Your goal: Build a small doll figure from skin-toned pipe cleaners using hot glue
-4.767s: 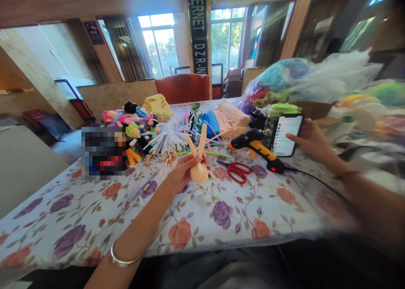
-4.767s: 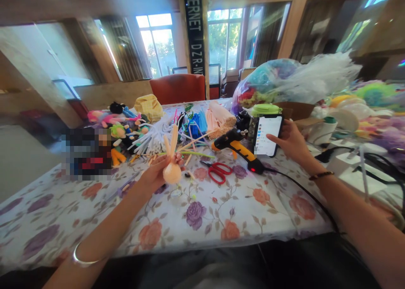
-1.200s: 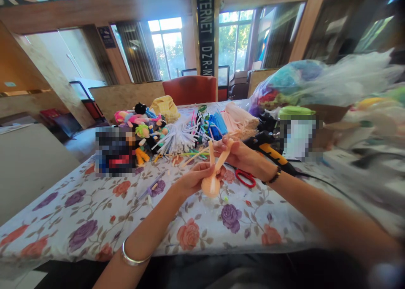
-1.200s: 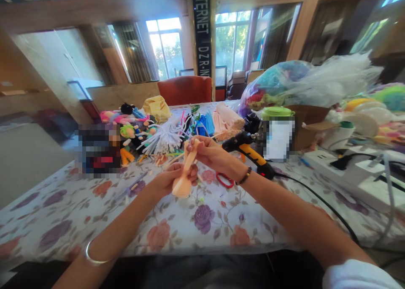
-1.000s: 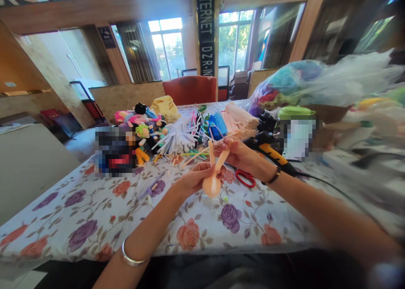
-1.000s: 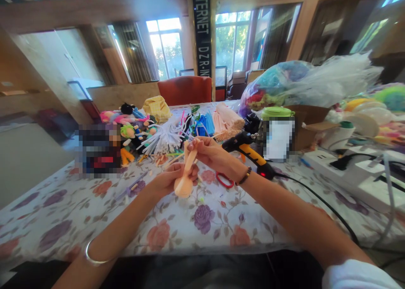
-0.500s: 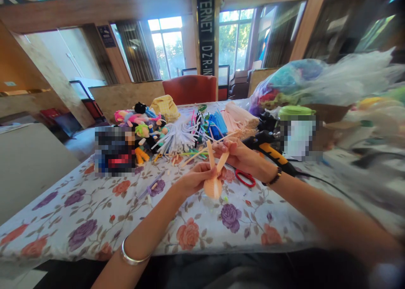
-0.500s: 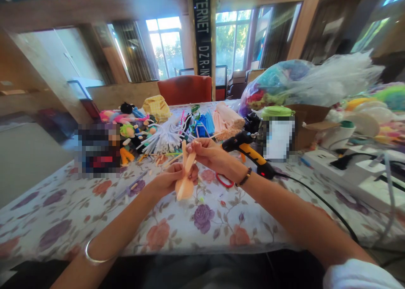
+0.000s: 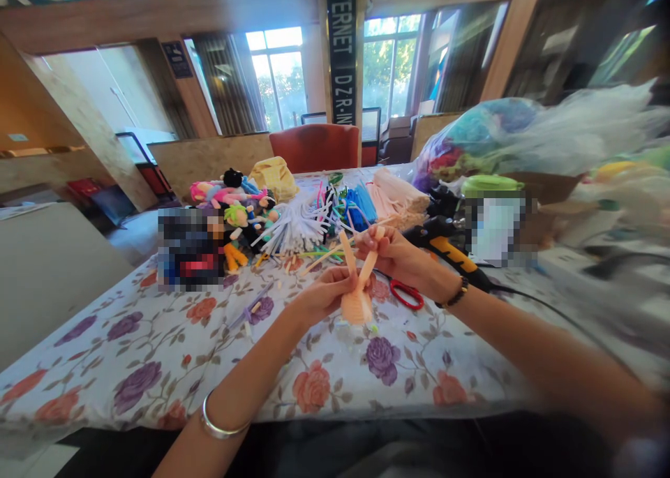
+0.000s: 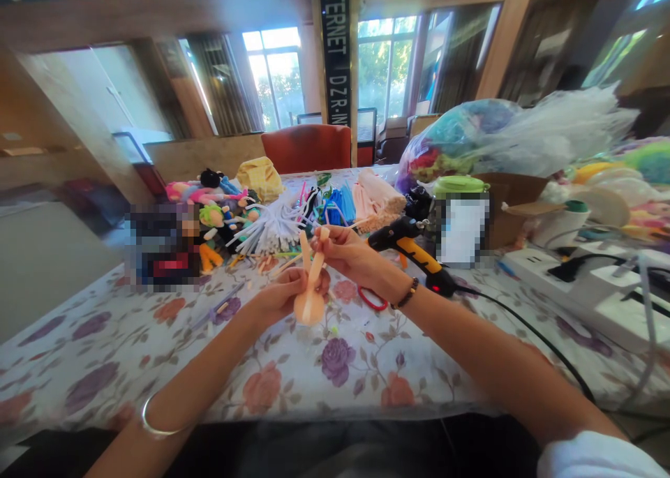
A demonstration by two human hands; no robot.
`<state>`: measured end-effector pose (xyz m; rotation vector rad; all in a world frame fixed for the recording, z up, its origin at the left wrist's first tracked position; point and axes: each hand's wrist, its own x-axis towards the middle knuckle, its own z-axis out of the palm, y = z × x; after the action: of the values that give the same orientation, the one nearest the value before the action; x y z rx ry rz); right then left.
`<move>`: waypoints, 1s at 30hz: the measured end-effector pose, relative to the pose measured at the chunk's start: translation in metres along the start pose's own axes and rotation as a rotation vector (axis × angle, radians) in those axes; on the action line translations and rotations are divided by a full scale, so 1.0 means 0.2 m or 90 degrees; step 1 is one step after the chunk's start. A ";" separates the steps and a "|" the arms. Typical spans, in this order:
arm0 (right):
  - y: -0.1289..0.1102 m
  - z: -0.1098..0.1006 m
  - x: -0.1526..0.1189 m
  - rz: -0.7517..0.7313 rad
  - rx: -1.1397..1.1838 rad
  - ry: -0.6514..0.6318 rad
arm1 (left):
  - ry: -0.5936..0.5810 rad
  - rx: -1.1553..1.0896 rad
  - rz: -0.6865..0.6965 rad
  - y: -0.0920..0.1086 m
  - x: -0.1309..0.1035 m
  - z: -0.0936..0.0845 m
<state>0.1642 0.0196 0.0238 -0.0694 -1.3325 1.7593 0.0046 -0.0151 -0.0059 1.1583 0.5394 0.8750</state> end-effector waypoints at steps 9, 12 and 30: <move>0.03 -0.04 -0.01 0.048 -0.027 -0.049 | -0.063 0.029 -0.014 0.00 0.00 0.00; 0.04 -0.06 -0.01 0.057 -0.051 -0.069 | -0.064 0.034 -0.024 0.00 0.00 0.00; -0.02 -0.01 -0.06 0.092 -0.119 -0.036 | -0.070 0.058 -0.011 0.00 0.00 0.01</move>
<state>0.1741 0.0139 0.0205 -0.2274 -1.5645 1.7619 0.0060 -0.0170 -0.0042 1.2750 0.5028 0.7734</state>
